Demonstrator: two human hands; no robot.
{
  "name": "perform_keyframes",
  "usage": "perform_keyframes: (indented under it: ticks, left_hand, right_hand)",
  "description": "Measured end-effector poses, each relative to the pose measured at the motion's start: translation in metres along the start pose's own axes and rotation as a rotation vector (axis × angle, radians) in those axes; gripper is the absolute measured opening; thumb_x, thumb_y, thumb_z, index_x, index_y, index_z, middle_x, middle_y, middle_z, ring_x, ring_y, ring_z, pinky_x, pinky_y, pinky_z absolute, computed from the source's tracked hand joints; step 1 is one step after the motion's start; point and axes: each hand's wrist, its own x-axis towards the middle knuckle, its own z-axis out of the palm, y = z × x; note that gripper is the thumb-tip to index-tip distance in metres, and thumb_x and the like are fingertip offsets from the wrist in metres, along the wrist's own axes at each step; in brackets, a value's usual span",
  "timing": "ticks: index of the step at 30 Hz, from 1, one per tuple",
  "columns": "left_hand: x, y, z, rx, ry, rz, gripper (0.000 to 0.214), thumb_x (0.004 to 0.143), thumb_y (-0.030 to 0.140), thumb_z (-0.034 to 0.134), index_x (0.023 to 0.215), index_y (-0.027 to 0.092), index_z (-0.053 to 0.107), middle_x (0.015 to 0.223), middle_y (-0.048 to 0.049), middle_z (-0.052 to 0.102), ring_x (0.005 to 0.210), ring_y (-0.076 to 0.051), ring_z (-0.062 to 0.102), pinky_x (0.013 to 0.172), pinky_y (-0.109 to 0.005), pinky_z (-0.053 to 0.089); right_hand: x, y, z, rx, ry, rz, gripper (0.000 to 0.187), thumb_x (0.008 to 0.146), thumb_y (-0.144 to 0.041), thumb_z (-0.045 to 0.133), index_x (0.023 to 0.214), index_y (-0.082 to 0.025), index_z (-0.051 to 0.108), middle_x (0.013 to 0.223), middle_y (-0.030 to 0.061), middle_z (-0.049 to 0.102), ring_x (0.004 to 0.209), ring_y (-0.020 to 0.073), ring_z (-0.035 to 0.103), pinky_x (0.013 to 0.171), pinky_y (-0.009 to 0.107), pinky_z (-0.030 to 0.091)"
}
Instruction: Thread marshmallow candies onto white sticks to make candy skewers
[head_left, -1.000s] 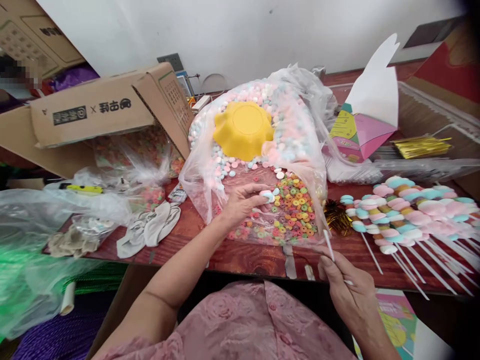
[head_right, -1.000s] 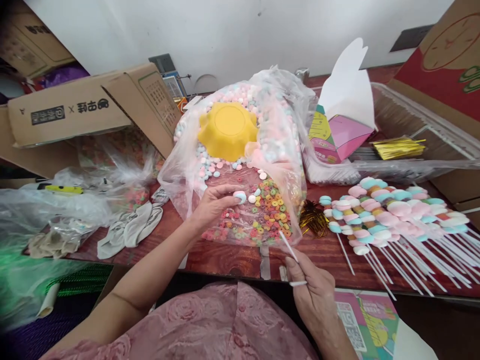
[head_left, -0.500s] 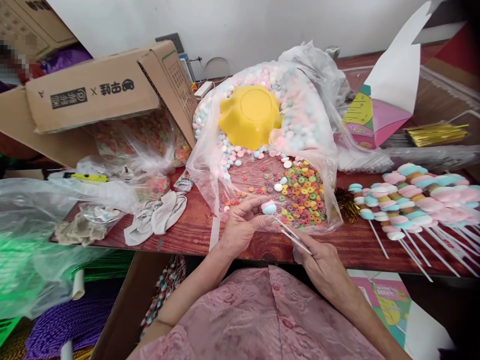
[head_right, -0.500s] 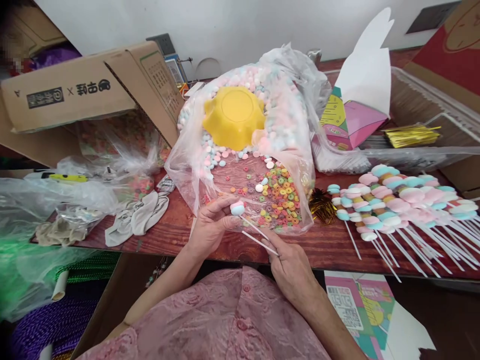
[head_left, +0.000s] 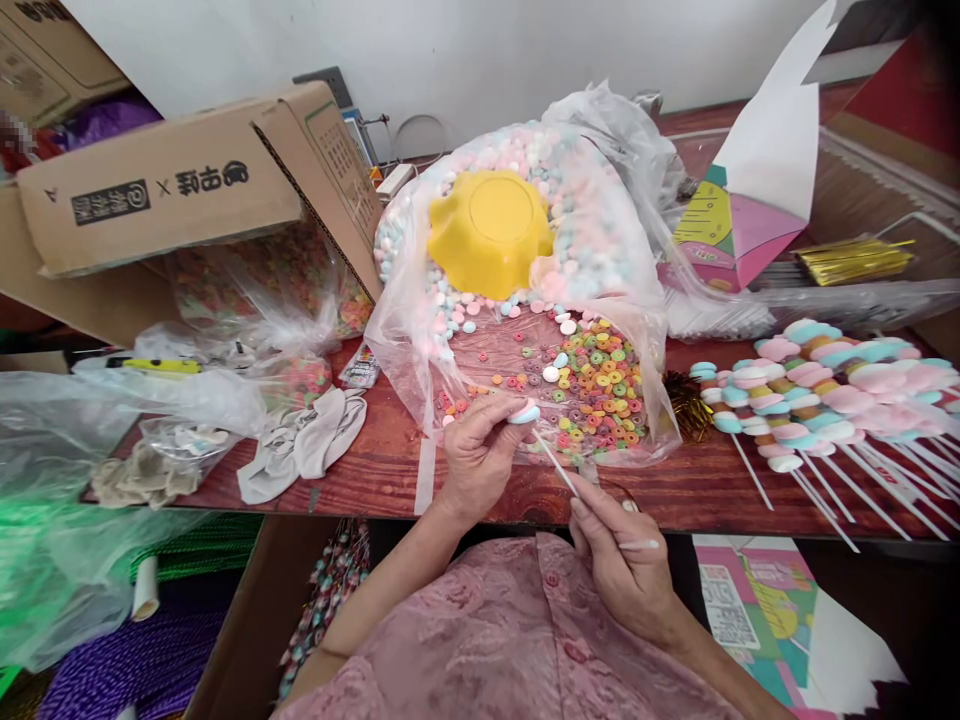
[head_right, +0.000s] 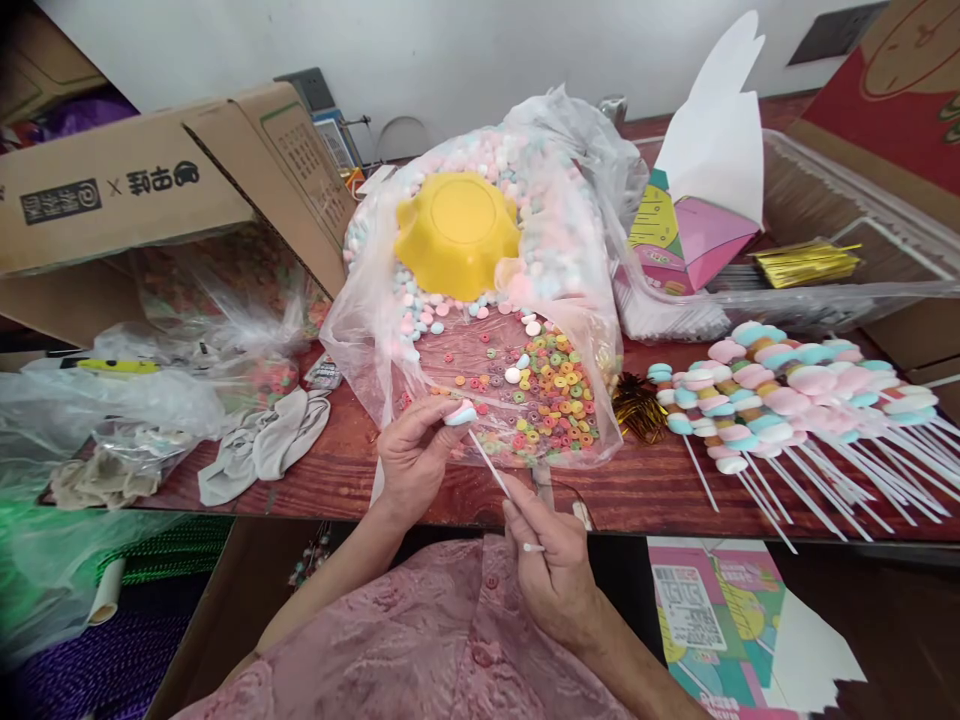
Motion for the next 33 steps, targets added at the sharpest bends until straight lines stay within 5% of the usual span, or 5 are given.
perform_keyframes:
  ticks: [10,15,22,29,33]
  left_hand:
    - [0.000,0.002,0.012,-0.001,-0.004,-0.050,0.018,0.080,0.019,0.077,0.094,0.029,0.079,0.096,-0.0015,0.078,0.090,-0.016,0.071,0.085,-0.032,0.058]
    - [0.004,-0.001,0.006,-0.080,-0.106,-0.132,0.019,0.078,0.021,0.079,0.096,0.029,0.079,0.097,-0.0024,0.077,0.092,-0.017,0.071,0.088,-0.032,0.057]
    - [0.005,-0.005,0.008,-0.027,-0.140,-0.140,0.021,0.081,0.019,0.076,0.099,0.027,0.079,0.104,-0.0041,0.078,0.100,-0.019,0.071,0.096,-0.035,0.054]
    - [-0.011,-0.015,0.016,-0.019,-0.209,-0.164,0.019,0.081,0.022,0.076,0.099,0.028,0.079,0.101,-0.0047,0.078,0.094,-0.019,0.073,0.090,-0.035,0.057]
    - [-0.025,-0.012,0.028,-0.048,-0.368,-0.150,0.022,0.086,0.019,0.069,0.104,0.029,0.077,0.101,-0.0047,0.078,0.093,-0.018,0.072,0.088,-0.033,0.056]
  right_hand:
    - [-0.001,0.008,0.020,0.100,0.046,0.158,0.037,0.098,-0.031,0.050,0.127,-0.017,0.068,0.061,-0.0017,0.057,0.050,0.0108,0.050,0.048,0.022,0.046]
    - [0.013,0.010,0.004,0.065,0.018,0.085,0.038,0.098,-0.023,0.048,0.131,-0.015,0.065,0.056,-0.0050,0.049,0.045,0.0092,0.042,0.045,0.021,0.040]
    - [0.029,0.001,-0.023,-0.151,-0.082,-0.028,0.038,0.096,-0.019,0.047,0.125,-0.014,0.070,0.057,-0.0024,0.059,0.048,0.0108,0.054,0.053,0.021,0.048]
    - [0.012,0.013,-0.021,-0.133,-0.049,0.102,0.037,0.097,-0.027,0.047,0.124,-0.017,0.069,0.059,-0.0020,0.060,0.047,0.0120,0.054,0.048,0.022,0.046]
    - [0.007,0.024,-0.018,-0.066,0.008,0.114,0.033,0.097,-0.026,0.046,0.118,-0.017,0.069,0.059,-0.0036,0.055,0.048,0.0113,0.049,0.049,0.022,0.044]
